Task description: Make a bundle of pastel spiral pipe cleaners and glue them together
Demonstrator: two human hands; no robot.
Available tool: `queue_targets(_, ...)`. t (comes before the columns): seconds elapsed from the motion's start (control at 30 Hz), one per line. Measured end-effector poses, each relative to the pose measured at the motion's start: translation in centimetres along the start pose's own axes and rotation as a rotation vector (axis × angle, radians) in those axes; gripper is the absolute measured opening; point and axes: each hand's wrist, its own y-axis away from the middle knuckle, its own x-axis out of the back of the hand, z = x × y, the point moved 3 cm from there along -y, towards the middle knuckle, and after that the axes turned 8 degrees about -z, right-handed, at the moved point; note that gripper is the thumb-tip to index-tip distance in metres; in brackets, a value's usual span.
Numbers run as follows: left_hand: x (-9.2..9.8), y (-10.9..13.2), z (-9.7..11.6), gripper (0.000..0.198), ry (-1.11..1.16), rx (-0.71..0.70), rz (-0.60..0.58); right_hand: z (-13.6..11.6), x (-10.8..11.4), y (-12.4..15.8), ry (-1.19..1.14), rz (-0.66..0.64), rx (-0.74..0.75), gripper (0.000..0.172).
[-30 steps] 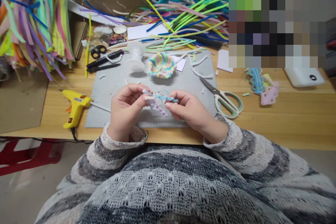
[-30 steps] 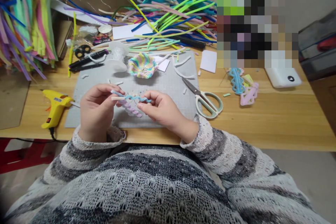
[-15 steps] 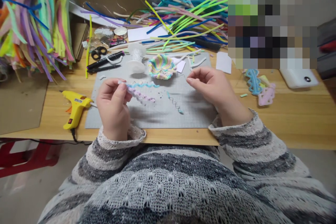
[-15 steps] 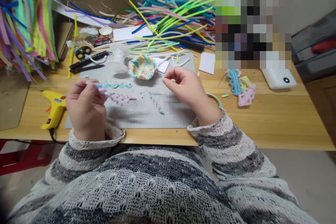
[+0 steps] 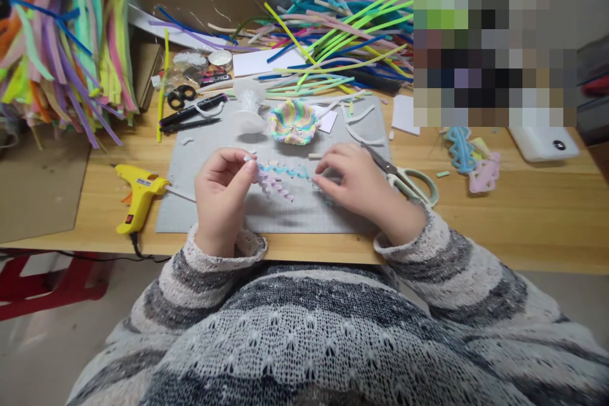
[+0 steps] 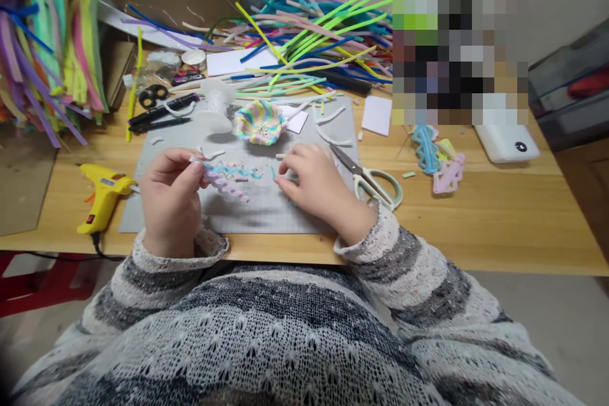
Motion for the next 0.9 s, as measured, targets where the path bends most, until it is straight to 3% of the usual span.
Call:
queue_targets(0.07,-0.1,0.0,-0.1,0.006,-0.006,0.002,-0.007,-0.8,-0.8,0.3,0.089,-0.072,-0.023,0.011)
queue_targets(0.2,-0.1,0.0,-0.2,0.006,-0.017,0.01,-0.018,-1.2,-1.6,0.4,0.176,-0.093,-0.066,0.008)
queue_targets(0.57,-0.2,0.2,-0.5,0.008,0.035,0.116,-0.062,-0.8,-1.5,0.1,-0.035,-0.059,-0.075,0.006)
queue_targets(0.7,-0.2,-0.1,-0.5,0.009,0.129,0.208,-0.063,-0.7,-0.5,0.2,-0.243,0.051,-0.08,0.008)
queue_targets(0.9,-0.3,-0.3,-0.7,0.015,0.269,0.332,-0.104,-1.0,0.8,0.9,-0.523,0.376,-0.045,0.01)
